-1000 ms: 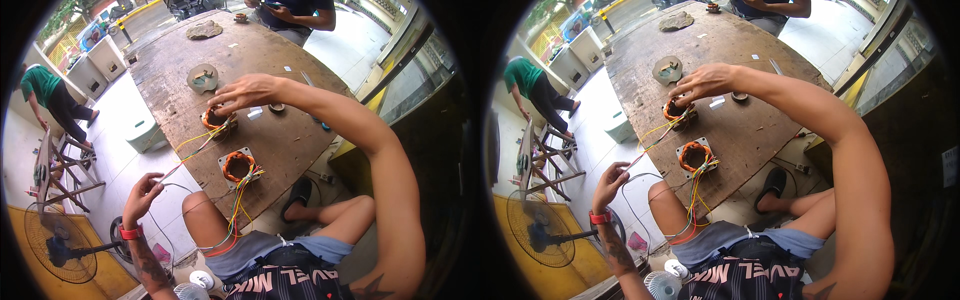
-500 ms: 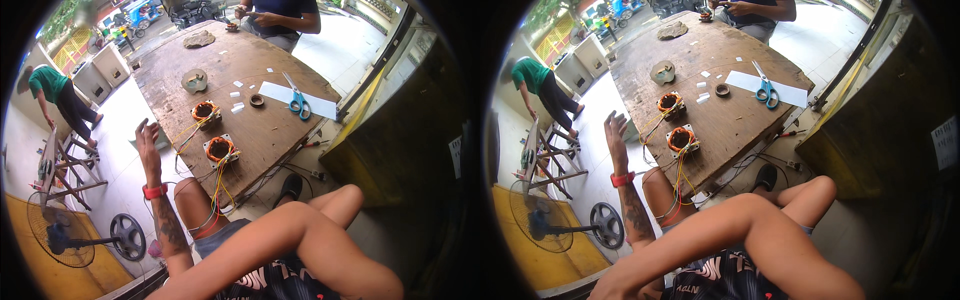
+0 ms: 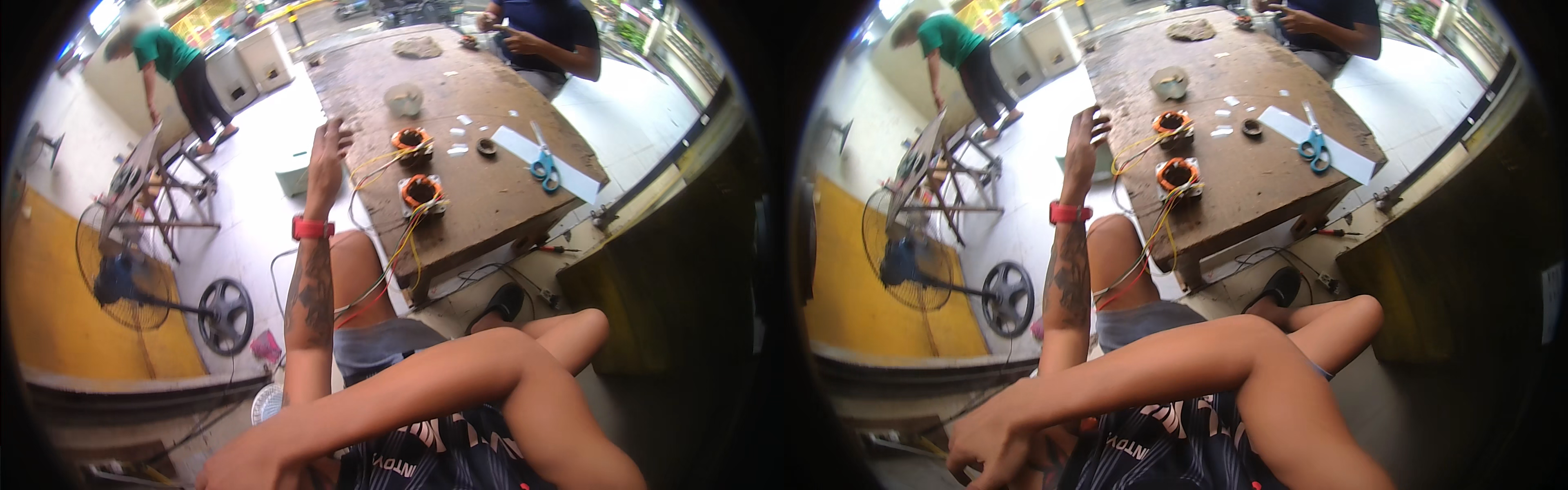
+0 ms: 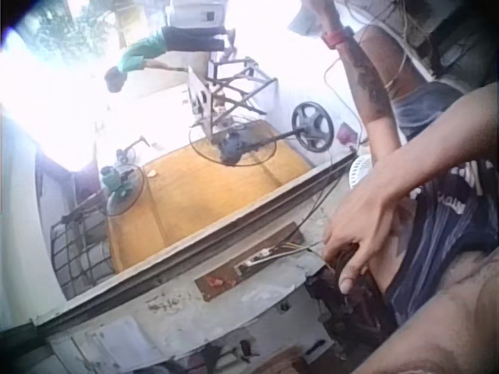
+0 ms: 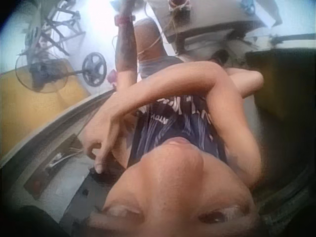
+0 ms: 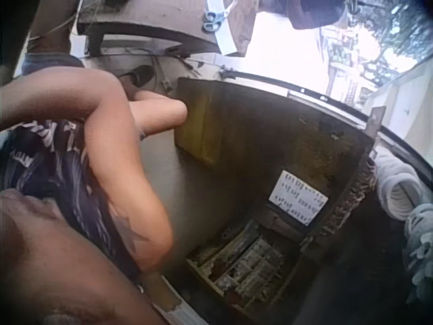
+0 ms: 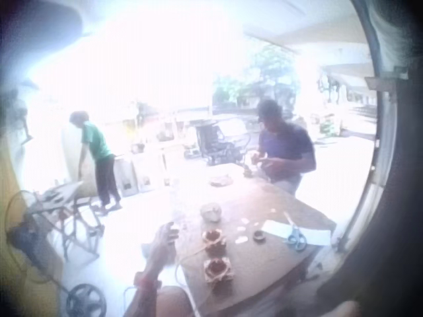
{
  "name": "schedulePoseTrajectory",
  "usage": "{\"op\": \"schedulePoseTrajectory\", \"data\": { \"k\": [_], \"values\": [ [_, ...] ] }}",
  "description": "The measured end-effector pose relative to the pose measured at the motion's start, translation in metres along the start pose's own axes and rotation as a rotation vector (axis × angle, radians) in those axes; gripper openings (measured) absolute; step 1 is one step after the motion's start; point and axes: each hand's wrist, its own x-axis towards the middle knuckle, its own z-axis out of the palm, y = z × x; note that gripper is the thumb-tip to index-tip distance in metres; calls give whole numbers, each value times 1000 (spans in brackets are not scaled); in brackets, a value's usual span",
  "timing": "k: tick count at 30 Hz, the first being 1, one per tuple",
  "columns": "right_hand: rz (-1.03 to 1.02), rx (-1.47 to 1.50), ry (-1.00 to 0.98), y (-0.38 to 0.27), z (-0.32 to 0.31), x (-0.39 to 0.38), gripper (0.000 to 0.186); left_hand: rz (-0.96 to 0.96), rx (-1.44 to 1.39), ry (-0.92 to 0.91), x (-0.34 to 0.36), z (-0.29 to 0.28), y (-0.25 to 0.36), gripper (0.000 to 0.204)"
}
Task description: The person sits cross-legged and works on a small cylindrical electrical component with multiple colored wires. They strip wire ends, twist them, and use scissors to trim excess wire. The person also handles a small white plastic piece and places it on the table.
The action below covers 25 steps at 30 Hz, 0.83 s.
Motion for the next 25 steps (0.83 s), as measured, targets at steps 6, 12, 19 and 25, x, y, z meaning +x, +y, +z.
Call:
{"op": "schedulePoseTrajectory", "data": {
  "k": [6,12,19,25],
  "values": [
    [-17,-30,-46,-7,32,3,73,89,110,-53,3,9,45,58],
    [-7,-282,-11,-22,3,-16,75,65,81,-124,26,2,27,58],
    [654,-763,-101,-32,-151,-133,35,-249,-70,194,121,-100,-101,56],
    [1528,-1313,-15,-35,-430,-274,37,-509,-16,292,236,-156,-238,55]
  ]
}}
